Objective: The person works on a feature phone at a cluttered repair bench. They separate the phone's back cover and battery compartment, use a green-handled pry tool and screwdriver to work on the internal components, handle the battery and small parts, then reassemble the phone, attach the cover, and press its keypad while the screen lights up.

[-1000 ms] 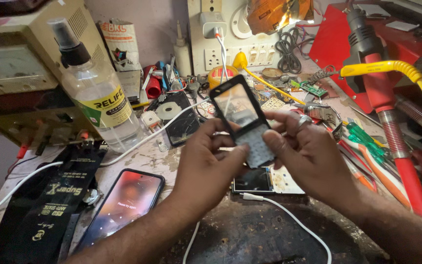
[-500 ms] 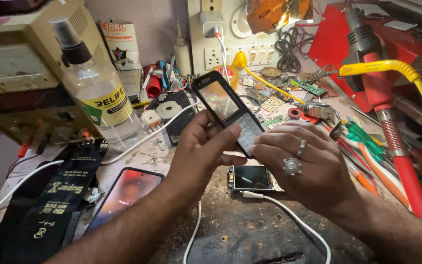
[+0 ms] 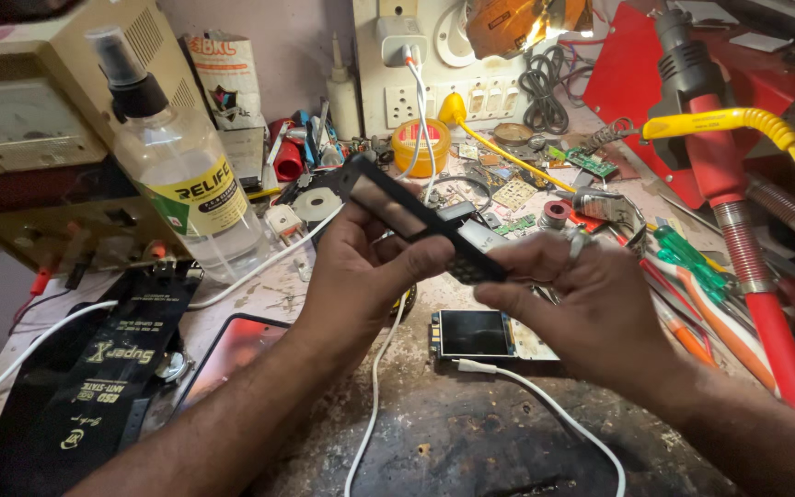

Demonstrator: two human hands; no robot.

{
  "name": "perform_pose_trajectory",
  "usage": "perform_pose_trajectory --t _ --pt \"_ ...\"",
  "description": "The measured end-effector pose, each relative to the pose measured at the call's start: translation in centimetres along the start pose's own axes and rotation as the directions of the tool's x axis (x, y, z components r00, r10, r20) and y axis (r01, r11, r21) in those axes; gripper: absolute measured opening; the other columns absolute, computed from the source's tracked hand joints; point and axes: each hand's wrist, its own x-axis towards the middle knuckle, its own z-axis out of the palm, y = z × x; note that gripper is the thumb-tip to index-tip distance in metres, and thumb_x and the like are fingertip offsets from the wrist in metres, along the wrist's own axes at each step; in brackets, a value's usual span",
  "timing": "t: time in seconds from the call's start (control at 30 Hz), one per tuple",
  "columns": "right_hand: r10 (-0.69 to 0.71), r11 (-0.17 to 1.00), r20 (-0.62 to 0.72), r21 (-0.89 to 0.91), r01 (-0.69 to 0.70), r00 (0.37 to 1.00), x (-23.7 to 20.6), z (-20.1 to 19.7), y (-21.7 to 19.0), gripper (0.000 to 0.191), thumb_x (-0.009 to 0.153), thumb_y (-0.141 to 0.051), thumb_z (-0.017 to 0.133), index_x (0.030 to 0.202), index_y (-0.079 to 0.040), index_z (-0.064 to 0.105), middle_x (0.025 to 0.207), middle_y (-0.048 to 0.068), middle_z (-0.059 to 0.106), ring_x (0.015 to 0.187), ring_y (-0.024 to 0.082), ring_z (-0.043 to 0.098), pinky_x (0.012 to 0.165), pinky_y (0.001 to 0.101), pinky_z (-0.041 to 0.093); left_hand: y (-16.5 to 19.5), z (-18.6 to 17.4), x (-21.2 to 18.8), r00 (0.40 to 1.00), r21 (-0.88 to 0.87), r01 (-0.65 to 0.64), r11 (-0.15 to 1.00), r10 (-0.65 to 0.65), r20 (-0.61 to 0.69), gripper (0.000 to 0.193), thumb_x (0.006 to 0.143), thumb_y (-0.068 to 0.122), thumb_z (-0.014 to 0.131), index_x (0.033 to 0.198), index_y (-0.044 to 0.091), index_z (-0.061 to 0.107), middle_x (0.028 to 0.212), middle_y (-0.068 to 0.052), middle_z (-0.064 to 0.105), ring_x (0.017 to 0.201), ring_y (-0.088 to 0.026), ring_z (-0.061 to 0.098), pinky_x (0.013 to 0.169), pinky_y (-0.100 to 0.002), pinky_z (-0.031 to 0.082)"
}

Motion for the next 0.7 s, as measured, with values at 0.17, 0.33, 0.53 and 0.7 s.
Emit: perform_pose_trajectory --t 0.17,0.33,0.53,0.7 --pt "0.12 0.881 0.141 0.442 -0.171 0.983 1.6 -1.4 0.9 0.03 0.09 -0.012 0.073 0.115 0.005 0.07 0.099 0.011 0.078 0.087 0.019 0.077 0.083 0.0359 0.064 -0.1 -0.3 0.2 0.998 -0.107 0.032 0.994 -0.026 0.057 0.026 0.097 0.02 0.069 0.117 0.004 0.062 0.105 -0.005 0.072 0.099 -0.014 0.071 0.088 -0.036 0.064" --pt "0.131 0.665 0.333 0.669 -0.332 0.934 1.9 -2.1 1.3 0.04 0.1 -0.028 0.057 0.124 0.003 0.067 0.107 0.012 0.075 0.096 0.018 0.072 0.089 0.0399 0.059 0.1 -0.5 0.1 0.993 -0.054 0.072 0.996 -0.067 0.097 0.024 0.099 0.016 0.069 0.117 0.001 0.064 0.101 -0.005 0.073 0.093 -0.013 0.072 0.084 -0.035 0.065" --pt "0.18 0.602 0.335 0.706 -0.373 0.925 1.8 -2.0 1.7 0.033 0.103 -0.016 0.056 0.129 0.003 0.064 0.113 0.01 0.072 0.102 0.017 0.069 0.092 0.0385 0.056 0.6 -0.4 0.1 0.991 0.045 0.068 0.997 -0.072 0.112 0.04 0.094 0.012 0.072 0.132 0.007 0.059 0.092 -0.006 0.072 0.082 -0.012 0.07 0.074 -0.033 0.063" --pt "0.105 0.64 0.383 0.68 -0.358 0.918 1.8 -1.9 1.6 0.03 0.102 -0.012 0.057 0.127 0.003 0.062 0.112 0.01 0.072 0.102 0.018 0.069 0.088 0.0396 0.058 0.5 -0.3 0.2 0.986 -0.09 0.12 0.989 -0.108 0.124 0.036 0.098 0.017 0.066 0.13 0.001 0.063 0.099 -0.008 0.077 0.089 -0.013 0.073 0.084 -0.032 0.063"
